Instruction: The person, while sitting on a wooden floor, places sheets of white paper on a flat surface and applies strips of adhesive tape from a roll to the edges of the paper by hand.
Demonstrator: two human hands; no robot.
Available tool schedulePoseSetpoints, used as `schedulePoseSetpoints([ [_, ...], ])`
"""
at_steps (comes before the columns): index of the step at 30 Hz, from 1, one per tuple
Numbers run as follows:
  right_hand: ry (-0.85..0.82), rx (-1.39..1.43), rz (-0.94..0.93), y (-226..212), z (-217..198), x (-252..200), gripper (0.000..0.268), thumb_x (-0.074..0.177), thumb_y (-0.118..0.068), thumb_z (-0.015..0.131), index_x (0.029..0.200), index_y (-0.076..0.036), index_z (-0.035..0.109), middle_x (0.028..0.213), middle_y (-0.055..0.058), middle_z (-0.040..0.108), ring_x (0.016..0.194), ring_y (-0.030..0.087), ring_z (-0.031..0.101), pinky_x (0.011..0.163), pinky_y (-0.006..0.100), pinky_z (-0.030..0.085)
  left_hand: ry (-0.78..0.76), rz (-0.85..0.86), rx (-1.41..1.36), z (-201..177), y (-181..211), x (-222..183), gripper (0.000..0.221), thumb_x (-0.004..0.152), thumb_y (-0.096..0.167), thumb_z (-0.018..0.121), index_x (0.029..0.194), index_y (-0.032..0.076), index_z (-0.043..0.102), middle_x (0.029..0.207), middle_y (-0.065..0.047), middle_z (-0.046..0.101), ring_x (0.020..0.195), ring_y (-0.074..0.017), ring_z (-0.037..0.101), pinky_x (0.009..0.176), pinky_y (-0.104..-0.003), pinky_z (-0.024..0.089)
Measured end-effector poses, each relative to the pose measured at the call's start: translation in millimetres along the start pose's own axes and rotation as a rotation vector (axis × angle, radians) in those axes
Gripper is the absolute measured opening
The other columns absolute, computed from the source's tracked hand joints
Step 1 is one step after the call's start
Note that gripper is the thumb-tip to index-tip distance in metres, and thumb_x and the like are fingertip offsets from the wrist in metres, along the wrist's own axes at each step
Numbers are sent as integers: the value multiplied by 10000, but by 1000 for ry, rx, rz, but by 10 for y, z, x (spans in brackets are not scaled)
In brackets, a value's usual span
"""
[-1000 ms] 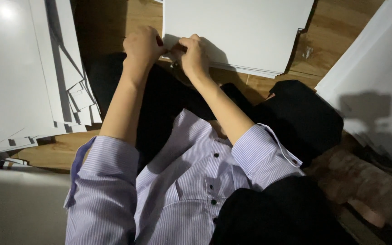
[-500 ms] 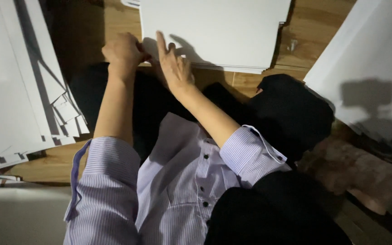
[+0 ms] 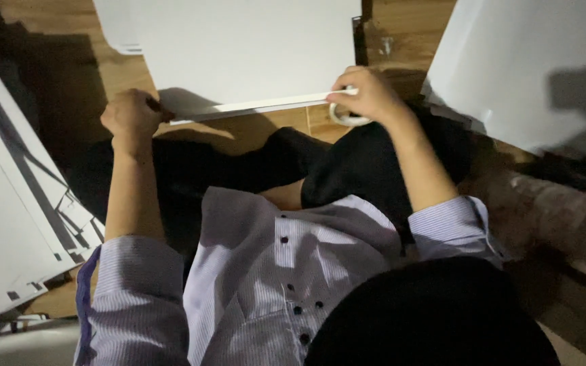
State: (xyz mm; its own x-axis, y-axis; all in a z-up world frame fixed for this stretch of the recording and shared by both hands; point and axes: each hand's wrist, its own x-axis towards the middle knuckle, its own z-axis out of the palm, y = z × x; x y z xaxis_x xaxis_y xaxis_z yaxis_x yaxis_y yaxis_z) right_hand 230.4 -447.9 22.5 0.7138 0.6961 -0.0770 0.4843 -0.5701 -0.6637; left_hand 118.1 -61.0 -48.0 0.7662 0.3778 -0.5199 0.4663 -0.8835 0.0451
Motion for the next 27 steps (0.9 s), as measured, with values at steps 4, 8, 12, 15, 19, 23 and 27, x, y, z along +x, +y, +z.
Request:
schedulePoseSetpoints([
  [4, -14, 75, 187, 248, -309, -160, 69, 834, -114, 675, 782, -71, 684, 786, 54, 625, 745, 176, 583, 706, 321, 462, -127, -106, -66, 5, 43, 50, 331, 633, 491, 767, 890, 291, 710, 903, -73, 669, 843, -334, 637, 642, -419, 506],
  [8, 9, 157, 331, 403, -361, -225, 57, 788, -139, 717, 767, -107, 676, 789, 42, 620, 772, 170, 609, 810, 337, 498, -57, -71, -7, 92, 34, 54, 363, 684, 529, 744, 840, 202, 718, 807, -100, 679, 766, -338, 652, 567, -431, 504],
  [12, -18, 256, 352, 515, -424, -267, 32, 778, -114, 714, 787, -112, 683, 792, 9, 627, 773, 116, 588, 753, 262, 457, -66, -109, -21, 81, 69, 40, 329, 669, 500, 763, 845, 225, 718, 785, -93, 671, 749, -326, 645, 577, -409, 498],
  [15, -41, 135, 335, 589, -416, -271, 73, 783, -171, 724, 762, -122, 673, 789, 1, 612, 748, 133, 579, 660, 281, 409, -64, -121, -12, 101, 65, 72, 367, 640, 545, 749, 855, 250, 720, 753, -86, 666, 704, -313, 651, 526, -392, 495],
  [19, 2, 150, 385, 586, -372, -216, 24, 783, -153, 703, 787, -131, 693, 812, 9, 679, 773, 119, 630, 723, 299, 487, -94, -121, -39, 77, 51, 58, 358, 663, 524, 751, 882, 243, 710, 798, -75, 672, 748, -309, 645, 577, -402, 497],
  [23, 1, 81, 478, 589, -287, -157, 54, 744, -141, 732, 779, -145, 690, 788, -18, 680, 727, 89, 625, 688, 264, 495, -134, -175, -76, 70, 52, 83, 326, 663, 515, 761, 872, 269, 711, 763, -68, 671, 727, -277, 644, 578, -383, 497],
  [27, 22, 11, 448, 737, -177, -133, 18, 716, -156, 713, 706, -170, 709, 701, -38, 672, 671, 80, 619, 589, 259, 474, -120, -162, -111, 78, 31, 70, 309, 644, 476, 784, 843, 251, 712, 762, -61, 670, 732, -273, 639, 582, -383, 489],
])
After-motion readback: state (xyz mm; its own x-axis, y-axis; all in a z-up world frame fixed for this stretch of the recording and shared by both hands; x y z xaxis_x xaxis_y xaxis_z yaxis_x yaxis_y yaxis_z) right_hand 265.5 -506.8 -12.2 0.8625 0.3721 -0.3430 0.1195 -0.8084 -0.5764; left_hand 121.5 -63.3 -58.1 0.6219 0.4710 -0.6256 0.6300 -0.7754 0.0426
